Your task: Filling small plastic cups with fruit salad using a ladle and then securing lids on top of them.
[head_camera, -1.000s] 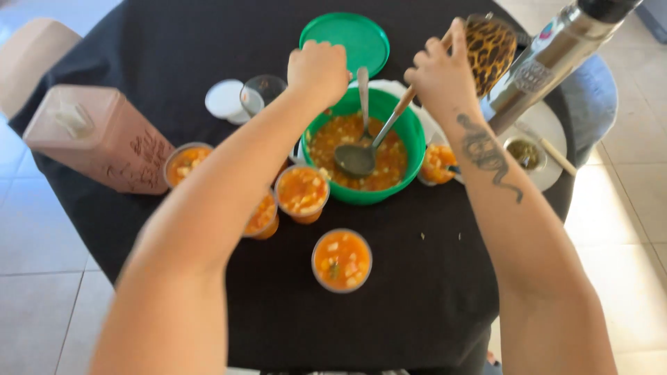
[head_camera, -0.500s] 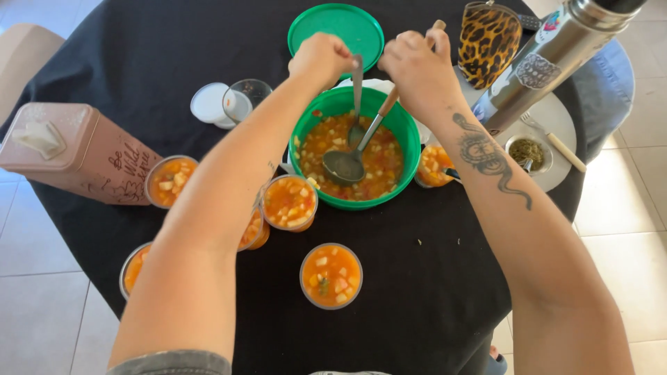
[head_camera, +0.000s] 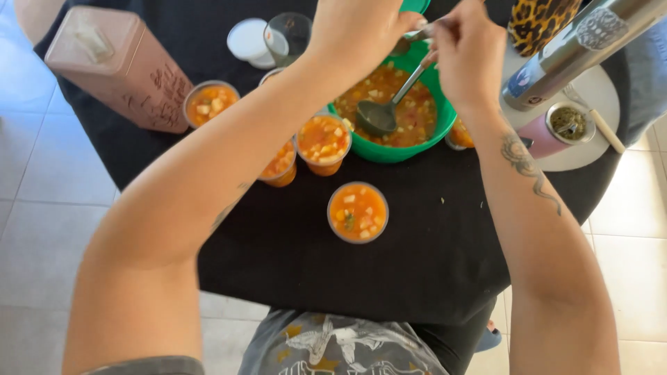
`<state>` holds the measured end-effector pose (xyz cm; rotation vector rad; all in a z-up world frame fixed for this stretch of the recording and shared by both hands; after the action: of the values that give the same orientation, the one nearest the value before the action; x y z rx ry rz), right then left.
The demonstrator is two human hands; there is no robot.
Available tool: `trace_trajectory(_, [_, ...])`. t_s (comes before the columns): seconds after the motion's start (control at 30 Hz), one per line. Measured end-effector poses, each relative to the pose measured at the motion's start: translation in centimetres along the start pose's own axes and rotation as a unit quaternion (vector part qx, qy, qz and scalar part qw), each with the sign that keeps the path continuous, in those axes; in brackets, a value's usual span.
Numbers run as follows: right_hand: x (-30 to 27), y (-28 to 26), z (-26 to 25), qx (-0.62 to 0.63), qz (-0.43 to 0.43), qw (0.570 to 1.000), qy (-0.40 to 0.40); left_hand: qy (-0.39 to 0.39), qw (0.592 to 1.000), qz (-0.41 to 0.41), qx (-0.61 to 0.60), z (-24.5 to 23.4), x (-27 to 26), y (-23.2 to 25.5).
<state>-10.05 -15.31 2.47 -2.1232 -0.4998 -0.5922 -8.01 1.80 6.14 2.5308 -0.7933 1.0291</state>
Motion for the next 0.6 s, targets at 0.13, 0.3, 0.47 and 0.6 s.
trace_trajectory(0.13, [-2.6, -1.2, -0.3, 0.062, -0.042, 0.997, 0.036, -0.026, 0.992, 0.052, -0.108, -11.6, -5.6, 4.1])
trace_trajectory(0.3, [-5.7, -2.6, 0.2, 0.063, -0.035, 0.996, 0.058, -0.064, 0.974, -0.026, -0.217, -17.4, -16.3, 5.7])
trace_trajectory(0.47, [-6.7, -2.3, 0.1, 0.091, 0.002, 0.985, 0.149, -0.06, 0.897, -0.3, -0.318, -15.1, -25.5, 4.7])
trace_trajectory(0.6, [-7.4, -2.3, 0.7, 0.085, 0.043, 0.984, 0.154, -0.06, 0.874, -0.345, -0.337, -13.6, -28.7, 4.5])
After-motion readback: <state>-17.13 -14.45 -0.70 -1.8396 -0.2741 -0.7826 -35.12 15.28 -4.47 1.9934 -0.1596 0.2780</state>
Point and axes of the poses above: each hand's wrist, its own x-axis towards the middle knuckle, its own z-axis out of the palm, y = z × x, the point moved 2 cm from there along x, towards the middle knuckle, and after that the axes turned 6 degrees about x, right-handed, at the moved point
